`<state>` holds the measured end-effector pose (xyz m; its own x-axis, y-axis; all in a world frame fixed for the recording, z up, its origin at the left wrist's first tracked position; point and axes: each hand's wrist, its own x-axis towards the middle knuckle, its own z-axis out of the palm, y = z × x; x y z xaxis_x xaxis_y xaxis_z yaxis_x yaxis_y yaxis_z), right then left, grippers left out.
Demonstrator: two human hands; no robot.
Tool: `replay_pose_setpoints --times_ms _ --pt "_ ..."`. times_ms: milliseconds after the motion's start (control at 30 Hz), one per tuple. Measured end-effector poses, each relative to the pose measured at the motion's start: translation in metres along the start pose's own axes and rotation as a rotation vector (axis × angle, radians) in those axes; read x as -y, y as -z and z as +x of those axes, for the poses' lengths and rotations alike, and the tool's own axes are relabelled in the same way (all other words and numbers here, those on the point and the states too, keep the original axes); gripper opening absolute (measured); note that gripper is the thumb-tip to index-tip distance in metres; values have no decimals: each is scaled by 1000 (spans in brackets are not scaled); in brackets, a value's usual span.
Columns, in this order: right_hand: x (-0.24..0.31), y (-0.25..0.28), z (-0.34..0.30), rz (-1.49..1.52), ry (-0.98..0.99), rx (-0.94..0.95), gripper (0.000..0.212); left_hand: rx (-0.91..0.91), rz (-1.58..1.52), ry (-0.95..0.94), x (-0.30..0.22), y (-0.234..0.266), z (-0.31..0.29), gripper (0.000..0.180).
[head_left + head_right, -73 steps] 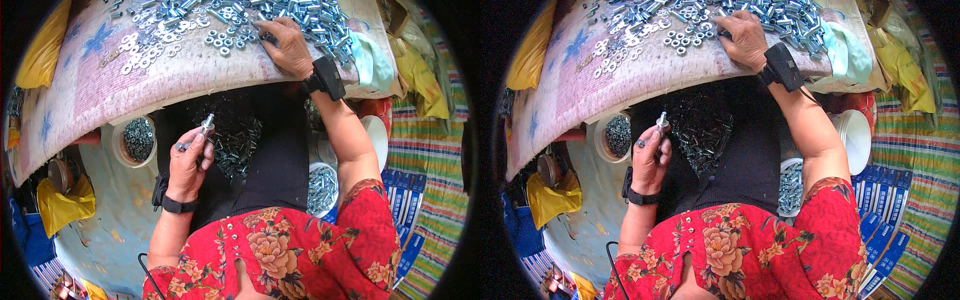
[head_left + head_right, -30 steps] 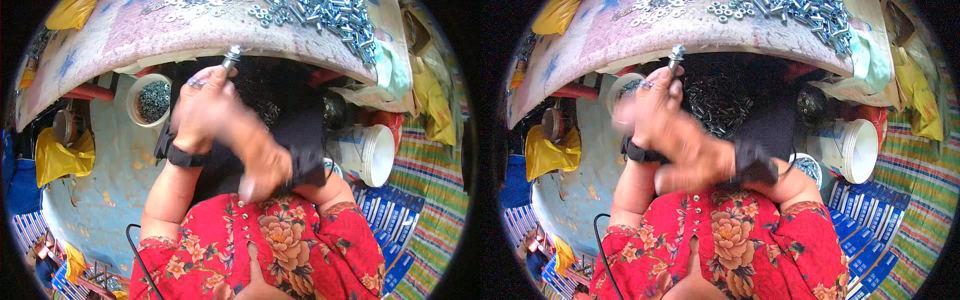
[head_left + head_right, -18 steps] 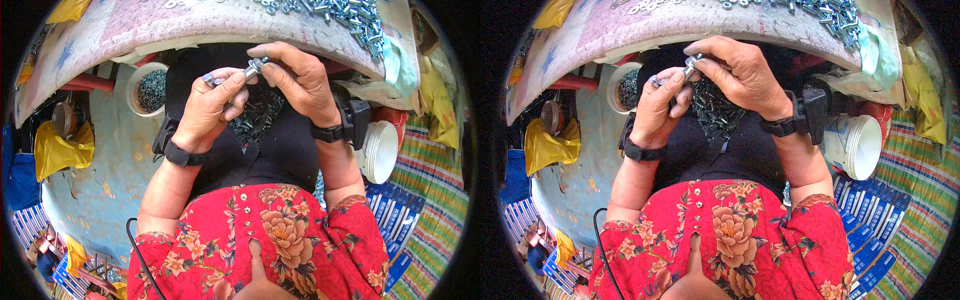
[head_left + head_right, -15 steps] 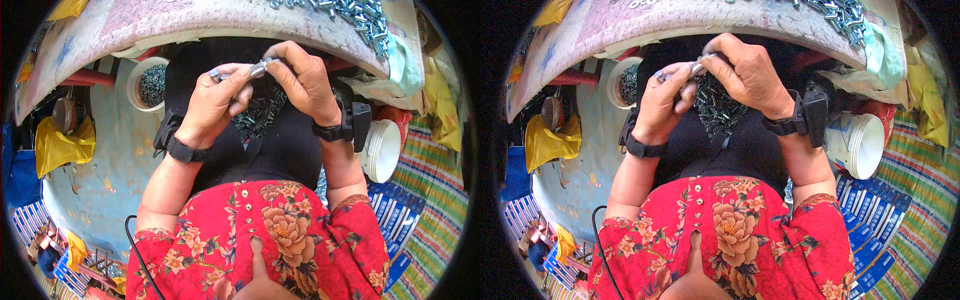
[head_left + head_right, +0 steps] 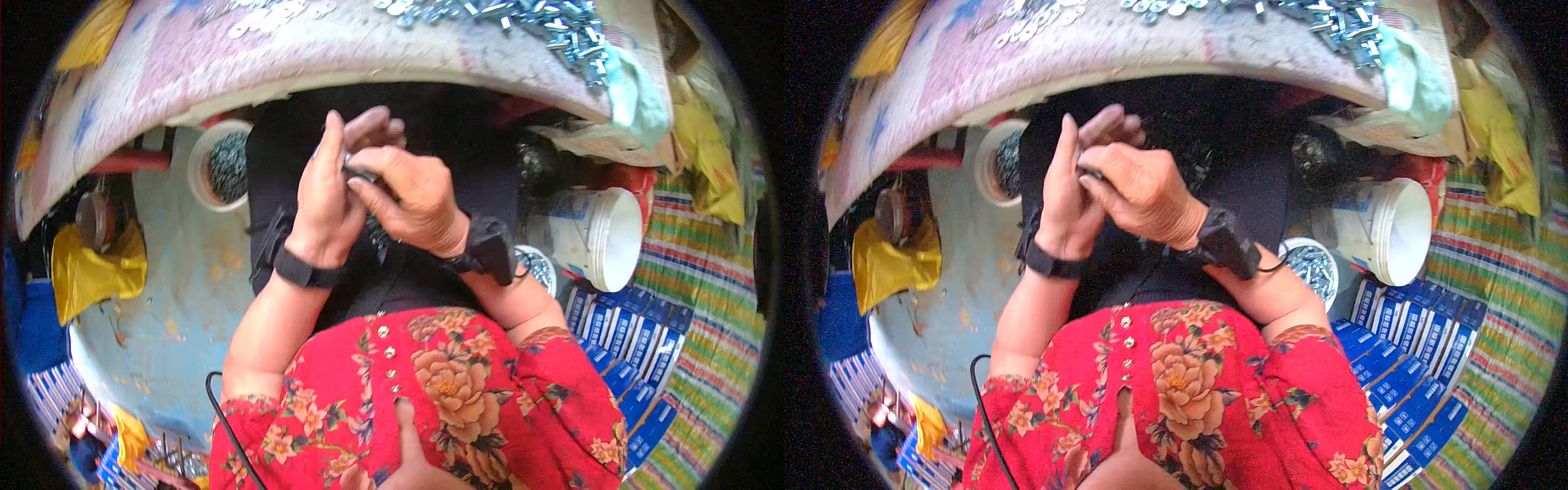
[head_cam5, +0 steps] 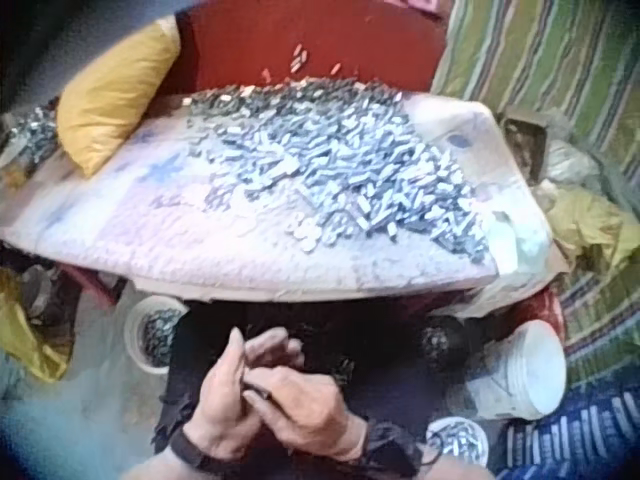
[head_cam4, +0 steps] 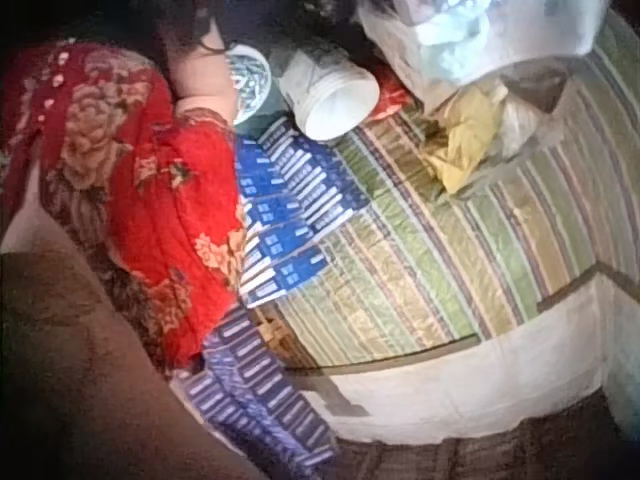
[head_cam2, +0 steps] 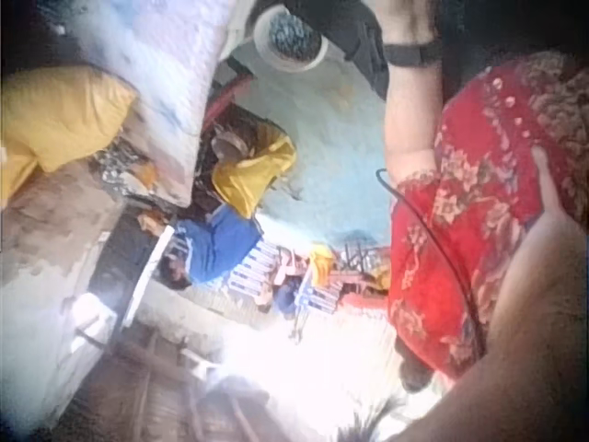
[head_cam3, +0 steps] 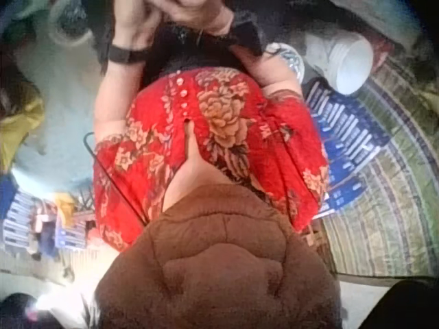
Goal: Assembling bolts by putting washers and nuts on them.
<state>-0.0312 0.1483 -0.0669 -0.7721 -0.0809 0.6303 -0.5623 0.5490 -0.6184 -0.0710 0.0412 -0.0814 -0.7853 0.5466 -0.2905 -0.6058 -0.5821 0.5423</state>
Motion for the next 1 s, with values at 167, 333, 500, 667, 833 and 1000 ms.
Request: replay_pose_setpoints --times_ms 167,333,500,667,833,1000 --pt "-4 31 15 247 -430 60 9 -41 213 1 0 11 -5 46" --pt "-31 50 28 172 -428 243 10 40 427 152 -8 1 -14 24" --pt "-115 116 70 -323 -305 -250 16 67 314 154 -6 15 -7 22" --pt "-158 132 88 -812 -38 -22 24 70 318 172 -10 11 -11 23" --pt "-166 132 92 -902 128 -47 20 25 267 144 -6 18 -12 21" --pt "-79 105 75 -20 -320 43 20 57 310 70 -10 13 -10 22"
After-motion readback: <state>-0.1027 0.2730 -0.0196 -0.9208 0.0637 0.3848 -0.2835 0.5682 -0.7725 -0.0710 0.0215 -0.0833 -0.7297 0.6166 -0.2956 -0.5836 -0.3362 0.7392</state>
